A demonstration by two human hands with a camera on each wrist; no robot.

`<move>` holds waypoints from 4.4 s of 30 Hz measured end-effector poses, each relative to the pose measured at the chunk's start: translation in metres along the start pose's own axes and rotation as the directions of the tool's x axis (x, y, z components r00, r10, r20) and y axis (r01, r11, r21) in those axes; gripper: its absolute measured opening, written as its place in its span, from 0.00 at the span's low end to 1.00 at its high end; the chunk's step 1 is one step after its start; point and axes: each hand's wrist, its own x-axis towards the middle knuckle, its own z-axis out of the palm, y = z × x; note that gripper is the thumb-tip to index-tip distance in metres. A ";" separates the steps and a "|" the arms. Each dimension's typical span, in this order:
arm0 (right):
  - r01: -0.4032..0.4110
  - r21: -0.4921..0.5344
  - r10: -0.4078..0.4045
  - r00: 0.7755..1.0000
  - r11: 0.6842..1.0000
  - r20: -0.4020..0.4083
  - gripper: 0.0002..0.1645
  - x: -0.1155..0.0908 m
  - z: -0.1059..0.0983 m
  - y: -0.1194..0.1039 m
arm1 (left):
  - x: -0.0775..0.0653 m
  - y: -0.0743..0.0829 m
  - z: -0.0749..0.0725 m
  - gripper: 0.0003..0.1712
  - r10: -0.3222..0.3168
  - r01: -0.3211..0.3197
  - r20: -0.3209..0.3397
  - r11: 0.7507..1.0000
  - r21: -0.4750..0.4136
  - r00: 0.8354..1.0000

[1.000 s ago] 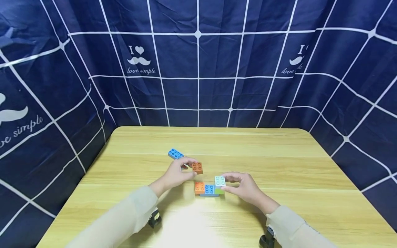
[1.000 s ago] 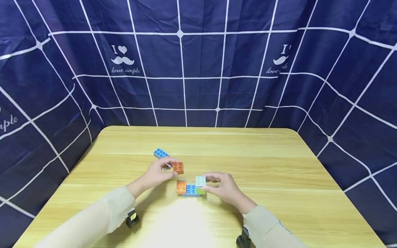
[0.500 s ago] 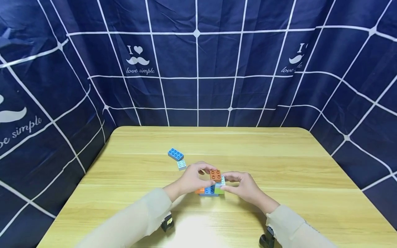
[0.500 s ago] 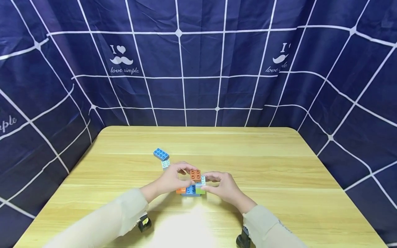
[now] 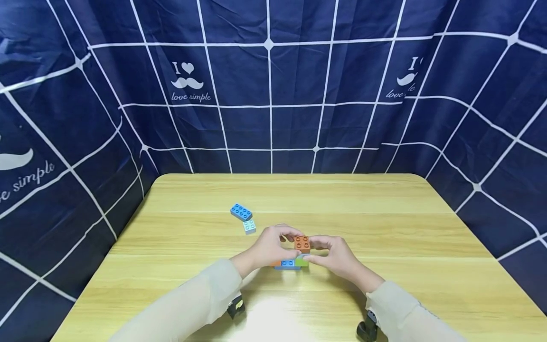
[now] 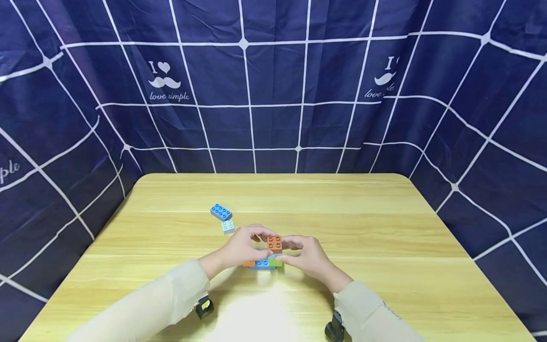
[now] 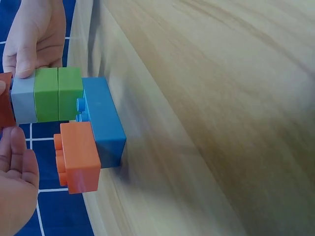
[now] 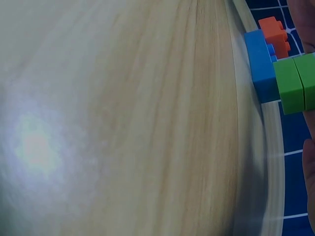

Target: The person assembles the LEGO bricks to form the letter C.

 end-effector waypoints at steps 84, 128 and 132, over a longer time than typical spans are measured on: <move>0.044 -0.046 -0.046 0.998 0.998 -0.049 0.25 0.000 -0.001 -0.008 | -0.006 -0.111 -0.127 0.42 -0.274 0.295 -0.142 0.944 0.149 0.951; 0.038 -0.042 -0.040 0.998 0.998 -0.051 0.25 0.000 0.000 -0.007 | -0.010 -0.105 -0.126 0.21 -0.253 0.295 -0.275 0.947 0.124 0.928; 0.035 -0.039 -0.037 0.998 0.999 -0.053 0.26 -0.001 -0.001 -0.008 | -0.010 -0.095 -0.125 0.20 -0.206 0.247 -0.290 0.963 0.112 0.935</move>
